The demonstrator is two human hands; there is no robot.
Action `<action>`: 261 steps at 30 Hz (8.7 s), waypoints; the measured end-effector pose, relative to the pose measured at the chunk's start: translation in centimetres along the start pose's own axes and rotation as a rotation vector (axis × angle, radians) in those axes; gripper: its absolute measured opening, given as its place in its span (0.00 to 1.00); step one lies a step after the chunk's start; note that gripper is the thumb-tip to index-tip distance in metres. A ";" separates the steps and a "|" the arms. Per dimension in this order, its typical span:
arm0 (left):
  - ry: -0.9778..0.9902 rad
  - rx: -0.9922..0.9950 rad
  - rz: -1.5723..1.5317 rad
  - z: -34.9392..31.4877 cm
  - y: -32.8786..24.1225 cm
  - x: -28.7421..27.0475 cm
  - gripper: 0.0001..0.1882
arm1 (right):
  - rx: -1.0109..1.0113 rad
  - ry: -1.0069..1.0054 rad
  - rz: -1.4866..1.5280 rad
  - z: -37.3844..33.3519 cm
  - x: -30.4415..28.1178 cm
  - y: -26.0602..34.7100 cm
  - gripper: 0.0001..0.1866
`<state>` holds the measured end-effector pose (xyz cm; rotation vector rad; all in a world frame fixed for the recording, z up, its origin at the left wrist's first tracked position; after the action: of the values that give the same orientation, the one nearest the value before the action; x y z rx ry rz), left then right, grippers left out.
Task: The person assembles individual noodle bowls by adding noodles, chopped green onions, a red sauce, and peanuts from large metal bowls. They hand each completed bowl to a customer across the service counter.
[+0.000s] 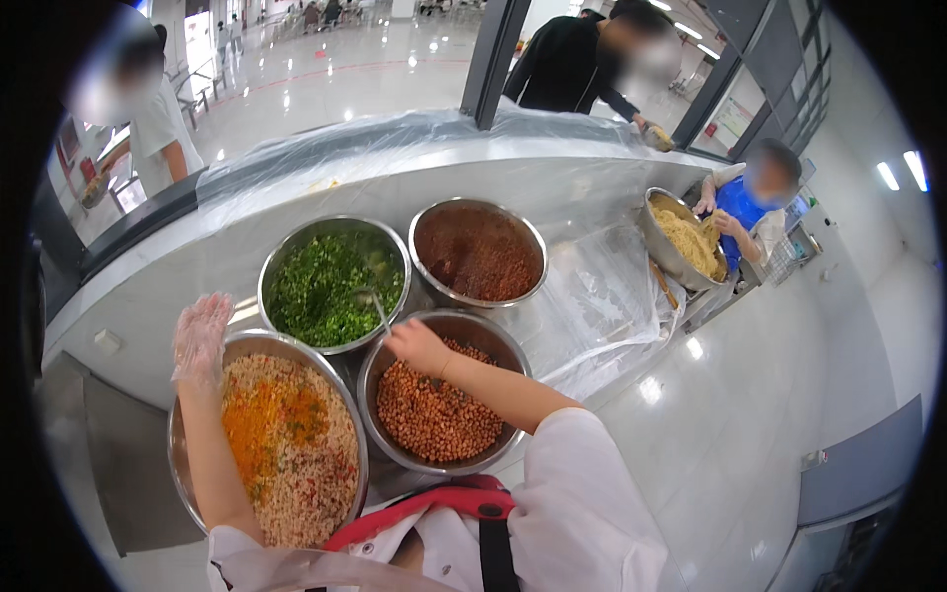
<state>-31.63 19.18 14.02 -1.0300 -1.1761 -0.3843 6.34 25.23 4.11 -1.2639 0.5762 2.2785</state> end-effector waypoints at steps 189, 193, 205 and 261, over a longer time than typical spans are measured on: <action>0.076 -0.018 0.376 -1.5 13.8 6.3 0.18 | 1.340 0.163 1.287 -17.2 -6.7 -5.2 0.12; 0.127 0.019 0.450 0.2 15.0 8.0 0.27 | 1.333 0.113 1.304 -15.5 -8.5 -6.1 0.12; -0.006 -0.053 0.329 6.1 17.4 9.0 0.43 | 1.368 0.154 1.387 -12.8 -10.9 -6.4 0.12; -0.265 0.160 0.445 -13.1 5.9 -2.1 0.31 | 0.900 0.128 0.932 10.7 3.0 -8.3 0.14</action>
<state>-20.65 10.93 9.19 -1.1881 -1.1485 0.1995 2.66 38.54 5.61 -0.7087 2.2786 2.0225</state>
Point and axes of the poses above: each hand's wrist, its own z-axis towards the middle knuckle, its own x-axis out of the palm, y = z × x, the point moved 3 cm from there along z, towards the middle knuckle, and after that the axes turned 15 degrees about x, right-handed, at the moved point
